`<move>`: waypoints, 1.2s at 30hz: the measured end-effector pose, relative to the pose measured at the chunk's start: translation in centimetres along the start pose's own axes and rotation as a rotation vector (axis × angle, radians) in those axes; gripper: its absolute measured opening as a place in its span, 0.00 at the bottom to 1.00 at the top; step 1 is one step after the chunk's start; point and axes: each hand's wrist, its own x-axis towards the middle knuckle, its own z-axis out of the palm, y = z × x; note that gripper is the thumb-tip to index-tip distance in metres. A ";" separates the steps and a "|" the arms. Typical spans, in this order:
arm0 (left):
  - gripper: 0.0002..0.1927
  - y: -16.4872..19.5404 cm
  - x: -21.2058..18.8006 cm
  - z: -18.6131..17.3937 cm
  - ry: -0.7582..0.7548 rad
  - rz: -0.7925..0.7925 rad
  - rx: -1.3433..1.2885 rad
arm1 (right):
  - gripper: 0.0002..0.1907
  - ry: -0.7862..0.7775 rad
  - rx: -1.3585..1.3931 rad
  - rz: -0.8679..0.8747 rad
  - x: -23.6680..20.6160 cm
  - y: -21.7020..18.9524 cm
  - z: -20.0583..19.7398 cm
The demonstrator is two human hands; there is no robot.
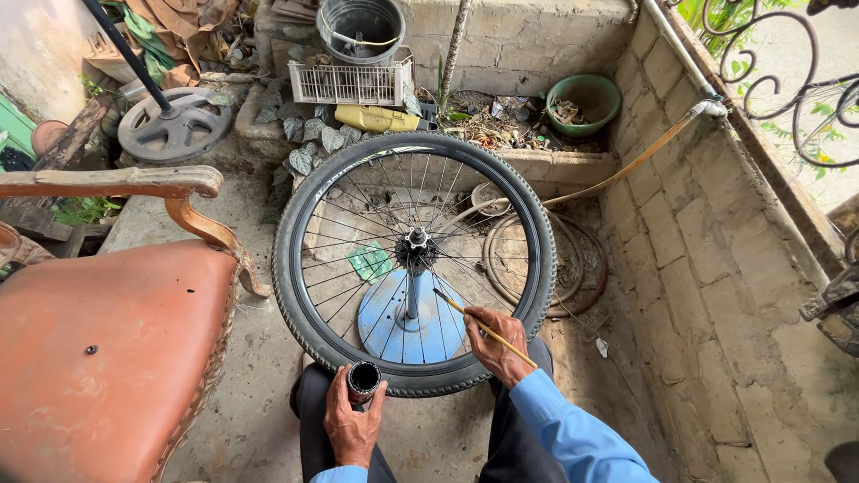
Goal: The person sits in front of a bicycle wheel mounted on a stand and uses a brush to apply a dark liquid from a small container onto the tire bead and rim area, working around the wheel and re-dipping the brush repeatedly.
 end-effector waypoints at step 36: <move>0.37 -0.2 -0.3 -0.1 0.036 0.039 -0.032 | 0.10 -0.100 0.071 0.062 -2.8 0.7 -2.0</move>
